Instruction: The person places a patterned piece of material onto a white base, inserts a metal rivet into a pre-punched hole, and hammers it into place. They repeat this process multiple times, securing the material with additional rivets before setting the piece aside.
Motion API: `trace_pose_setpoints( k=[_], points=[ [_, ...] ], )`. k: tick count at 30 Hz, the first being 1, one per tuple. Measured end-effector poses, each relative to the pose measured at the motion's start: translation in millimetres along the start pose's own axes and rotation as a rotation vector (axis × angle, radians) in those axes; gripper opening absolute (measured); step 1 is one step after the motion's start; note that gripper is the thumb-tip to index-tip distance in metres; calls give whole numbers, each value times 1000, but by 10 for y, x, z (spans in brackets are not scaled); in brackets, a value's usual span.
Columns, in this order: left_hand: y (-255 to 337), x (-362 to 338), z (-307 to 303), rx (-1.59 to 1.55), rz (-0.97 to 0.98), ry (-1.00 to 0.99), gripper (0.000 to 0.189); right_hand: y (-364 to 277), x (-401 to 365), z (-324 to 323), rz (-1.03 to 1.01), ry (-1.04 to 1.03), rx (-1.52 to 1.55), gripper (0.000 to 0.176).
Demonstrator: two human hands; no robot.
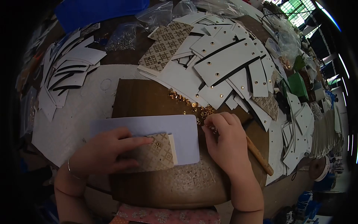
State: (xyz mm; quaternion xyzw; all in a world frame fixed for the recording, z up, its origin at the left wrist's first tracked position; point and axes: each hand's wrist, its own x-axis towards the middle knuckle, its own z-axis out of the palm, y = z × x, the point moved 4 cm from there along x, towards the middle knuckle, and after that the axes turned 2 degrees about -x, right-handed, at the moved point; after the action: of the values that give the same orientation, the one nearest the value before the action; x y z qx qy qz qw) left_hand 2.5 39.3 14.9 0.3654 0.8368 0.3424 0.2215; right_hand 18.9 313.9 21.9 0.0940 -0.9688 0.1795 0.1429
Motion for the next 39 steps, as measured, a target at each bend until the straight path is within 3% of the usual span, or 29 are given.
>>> trace_pose_setpoints(
  k=[7, 9, 16, 18, 19, 21, 24, 28, 33, 39],
  points=[
    [-8, 0, 9, 7, 2, -4, 63, 117, 81, 142, 54, -29, 57, 13],
    [-7, 3, 7, 11, 7, -2, 63, 41, 126, 205, -26, -9, -42, 10],
    [8, -8, 1, 14, 5, -17, 59, -122, 18, 152, -119, 117, 31, 11],
    [-10, -9, 10, 13, 5, -13, 59, -319, -140, 162, -221, -92, 407, 14],
    [-15, -9, 13, 14, 12, -14, 59, -383, -163, 169, -224, -93, 409, 14],
    [-22, -11, 23, 21, 12, -9, 59, -579, -229, 195, -452, -112, 360, 19],
    [-13, -7, 19, 28, 11, -8, 59, -597, -280, 307, -526, -111, 349, 25],
    [-20, -17, 14, 7, 20, -8, 59, -631, -283, 290, -525, -68, 326, 30],
    [-30, -20, 19, 28, 37, -3, 58, -614, -301, 272, -382, -175, 392, 43],
    [-73, -21, 53, 24, 64, 11, 58, -598, -404, 115, -421, -91, 311, 53]
  ],
)
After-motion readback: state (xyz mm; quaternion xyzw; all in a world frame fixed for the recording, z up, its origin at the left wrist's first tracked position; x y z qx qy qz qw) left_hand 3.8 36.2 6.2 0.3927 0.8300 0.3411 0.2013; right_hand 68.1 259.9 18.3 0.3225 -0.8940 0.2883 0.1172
